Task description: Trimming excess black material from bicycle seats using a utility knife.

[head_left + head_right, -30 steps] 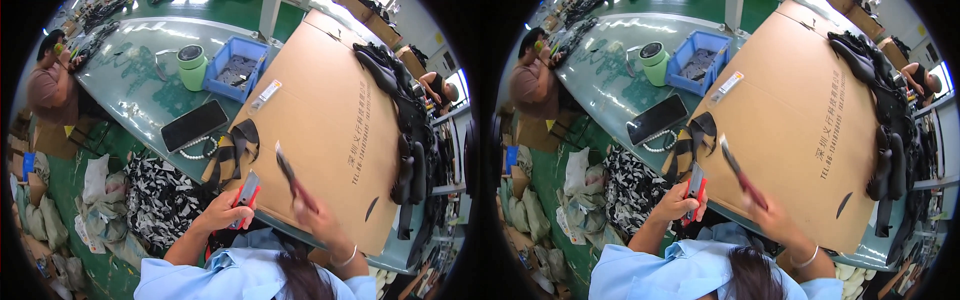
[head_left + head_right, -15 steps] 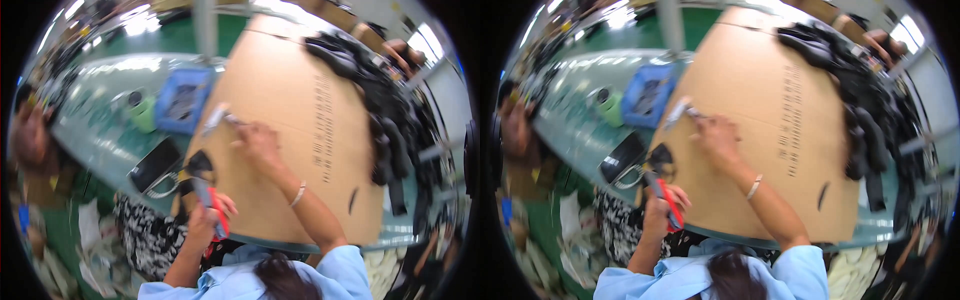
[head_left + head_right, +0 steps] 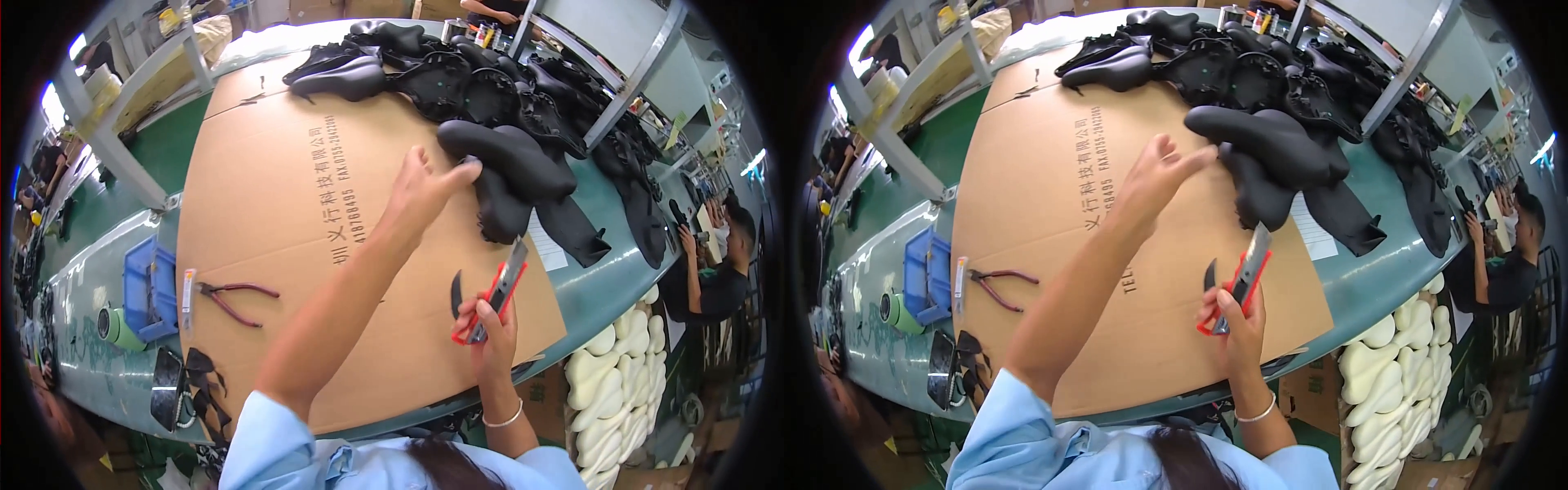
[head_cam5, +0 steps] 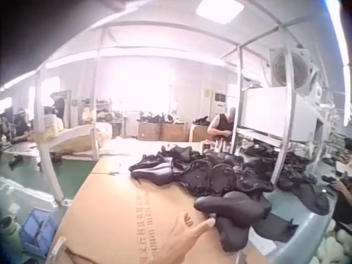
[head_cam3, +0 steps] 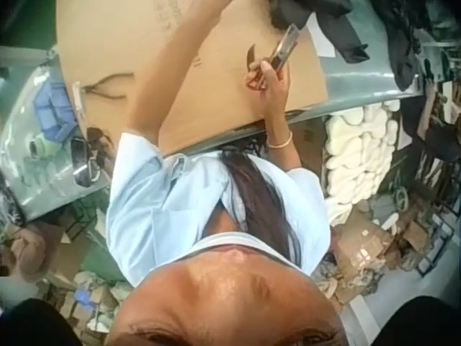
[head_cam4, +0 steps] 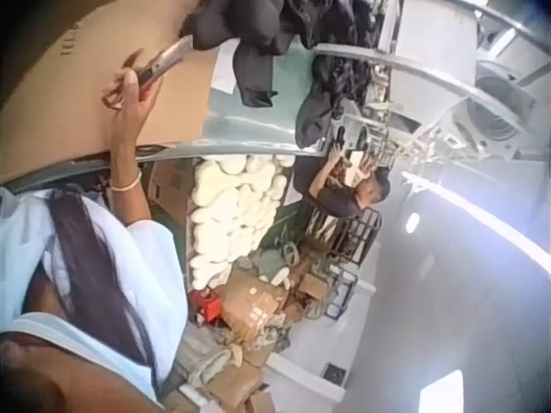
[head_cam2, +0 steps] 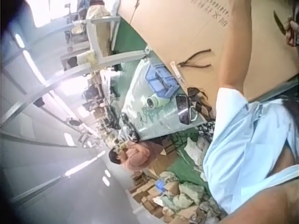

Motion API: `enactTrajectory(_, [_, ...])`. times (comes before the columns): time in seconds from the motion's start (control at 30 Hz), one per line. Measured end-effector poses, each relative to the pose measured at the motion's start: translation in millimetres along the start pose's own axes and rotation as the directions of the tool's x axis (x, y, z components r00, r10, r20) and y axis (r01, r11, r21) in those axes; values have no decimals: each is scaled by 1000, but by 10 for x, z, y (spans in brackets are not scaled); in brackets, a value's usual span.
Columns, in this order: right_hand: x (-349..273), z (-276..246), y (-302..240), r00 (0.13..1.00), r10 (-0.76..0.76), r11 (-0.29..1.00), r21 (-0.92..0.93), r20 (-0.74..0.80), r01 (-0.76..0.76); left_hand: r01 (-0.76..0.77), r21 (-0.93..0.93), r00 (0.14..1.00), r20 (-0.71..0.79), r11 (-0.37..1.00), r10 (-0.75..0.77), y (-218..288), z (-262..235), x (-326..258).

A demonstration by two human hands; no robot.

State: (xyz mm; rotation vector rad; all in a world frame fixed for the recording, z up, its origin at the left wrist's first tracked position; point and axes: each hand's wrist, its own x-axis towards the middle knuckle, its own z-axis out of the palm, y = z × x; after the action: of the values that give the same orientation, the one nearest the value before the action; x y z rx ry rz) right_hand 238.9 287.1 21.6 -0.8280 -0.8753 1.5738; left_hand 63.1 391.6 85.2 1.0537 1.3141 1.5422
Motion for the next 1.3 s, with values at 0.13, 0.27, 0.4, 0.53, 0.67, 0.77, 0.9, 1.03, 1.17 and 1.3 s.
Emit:
enactTrajectory(0.13, [-180,-248,9,995,77,996,50,-65,-74,-8,-425,994,-100,905,-38,-165,405,778])
enactTrajectory(0.27, [-206,-536,22,986,83,996,56,-147,-75,-511,-406,858,-299,758,417,169,555,652])
enactTrajectory(0.4, [-269,-704,-33,989,65,996,64,-132,-57,-832,11,555,-2,555,832,750,223,-329])
enactTrajectory(0.53, [-329,-547,-128,989,105,994,-21,-106,-108,-885,449,463,825,120,323,288,26,-1242])
enactTrajectory(0.67, [-414,-540,-144,945,325,938,-138,30,-318,-802,471,545,829,366,126,-378,-183,-1796])
enactTrajectory(0.77, [-523,-513,-78,932,359,914,-221,44,-341,-719,353,629,695,599,347,-357,-152,-1968])
enactTrajectory(0.9, [-624,-465,-96,934,357,867,-375,6,-329,-161,851,956,9,500,292,-319,-366,-1973])
enactTrajectory(1.03, [-635,-315,-144,941,336,831,-483,43,-275,-45,903,989,-19,427,145,-359,-316,-1862])
enactTrajectory(1.17, [-635,-181,-185,960,271,748,-643,69,-165,85,804,986,-152,588,65,-449,-342,-1824])
enactTrajectory(1.3, [-596,-141,-157,969,172,658,-752,177,20,149,770,984,-179,620,-15,-395,-409,-1816])
